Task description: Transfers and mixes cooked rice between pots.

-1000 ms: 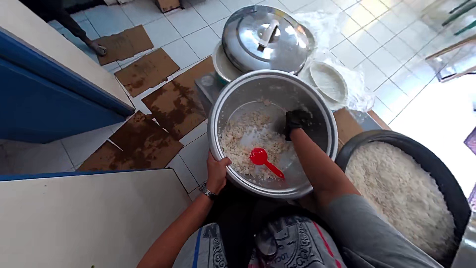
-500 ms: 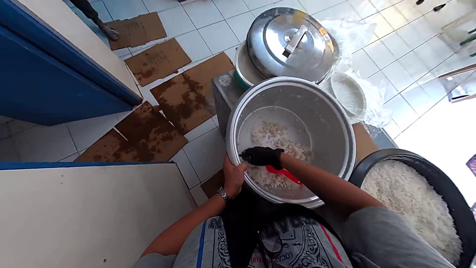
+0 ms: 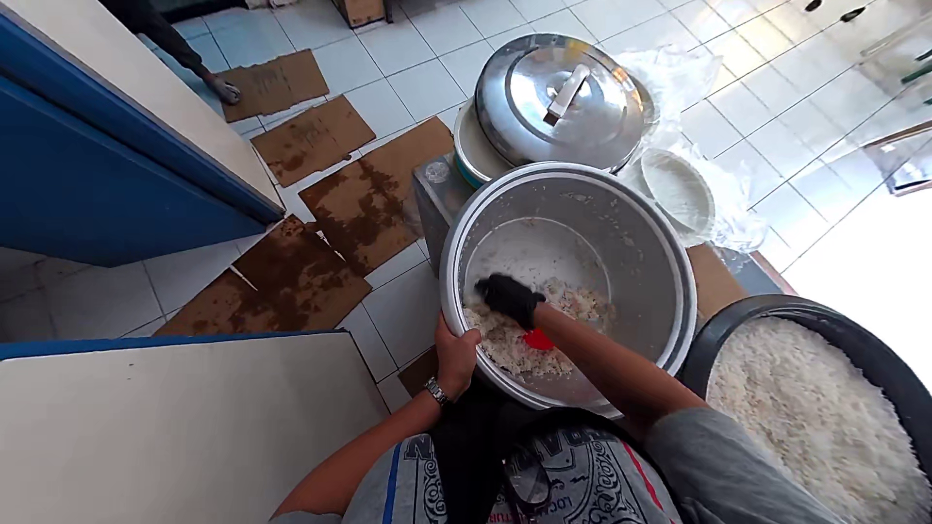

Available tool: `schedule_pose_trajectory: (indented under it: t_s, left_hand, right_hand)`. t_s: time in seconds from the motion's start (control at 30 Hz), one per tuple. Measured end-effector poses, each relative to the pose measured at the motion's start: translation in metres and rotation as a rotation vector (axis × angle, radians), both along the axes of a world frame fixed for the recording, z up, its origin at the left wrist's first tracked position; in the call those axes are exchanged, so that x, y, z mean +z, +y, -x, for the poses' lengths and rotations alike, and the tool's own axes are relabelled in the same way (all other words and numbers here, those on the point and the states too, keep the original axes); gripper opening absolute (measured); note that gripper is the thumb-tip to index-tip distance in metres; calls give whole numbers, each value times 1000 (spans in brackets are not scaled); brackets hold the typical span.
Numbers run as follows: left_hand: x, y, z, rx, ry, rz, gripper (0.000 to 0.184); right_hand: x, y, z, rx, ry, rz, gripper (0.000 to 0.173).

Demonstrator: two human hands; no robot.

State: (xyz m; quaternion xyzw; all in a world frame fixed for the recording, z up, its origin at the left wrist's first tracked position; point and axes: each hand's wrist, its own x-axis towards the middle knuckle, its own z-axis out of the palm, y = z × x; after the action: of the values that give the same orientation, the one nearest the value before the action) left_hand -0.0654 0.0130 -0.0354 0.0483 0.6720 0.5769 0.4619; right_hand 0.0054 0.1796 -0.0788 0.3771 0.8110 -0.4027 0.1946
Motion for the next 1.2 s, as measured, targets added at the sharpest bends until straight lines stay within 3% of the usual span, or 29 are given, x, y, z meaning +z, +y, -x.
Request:
schedule_pose_trajectory:
  t_s: [0.03,0.1,0.17,0.23,0.3,0.37,0.43,0.53,0.57,0.6,0.67,0.77,0.87,0.97,1.07,1.13,1.2]
  left_hand:
    - [0,-1,1,-4,-5,0,82]
    - [1,0,2,-5,-16,3,83]
    - [1,-1,2,-6,-23,5,83]
    - [1,-1,2,-6,-20,-4,83]
    - [2,-1,2,-12,-15,-15,84]
    - [3,0,3,-18,-11,-21,84]
    - [2,0,2,-19,-12,-13,84]
    - [1,-2,3,-13,-11,-10,83]
    - [1,-2,4,-18,-14,-16,84]
    - [1,-1,5,-25,-22,-24,85]
    - [2,-1,5,-31,-39,-34,85]
    - [1,-3,7,-38,-56,-37,83]
    - [-1,-5,8,-44,-58,-51,83]
    - [1,-4,8,-51,-64,-51,85]
    - [2,-5,7,-52,-62,-36,86]
    - [2,-4,7,-51,-45,-34,86]
    - [1,-5,8,-68,-25,-41,86]
  right_hand:
    - [6,-4,0,47,31,101,37]
    - [6,19,-20,-160,171,166,39]
    - [-14,65,-41,-514,279,-92,35]
    - [-9,109,-39,-840,197,-268,39]
    - [-25,129,-24,-977,221,-358,39]
    - [-32,108,7,-866,354,-326,36]
    - [-29,63,38,-568,406,-175,29]
    - [-11,10,41,8,210,168,29]
    - [1,6,29,118,182,214,31]
    - [12,9,10,107,207,253,33]
    - [39,25,-39,-269,234,292,35]
    - [71,72,-111,-699,-117,-66,41]
    - [75,114,-152,-769,-306,-317,43]
    - [102,122,-92,-539,-255,-473,40]
    - [83,115,-9,-260,-30,-552,36]
    - [60,77,34,81,79,-483,32]
    - [40,24,48,395,103,-279,27]
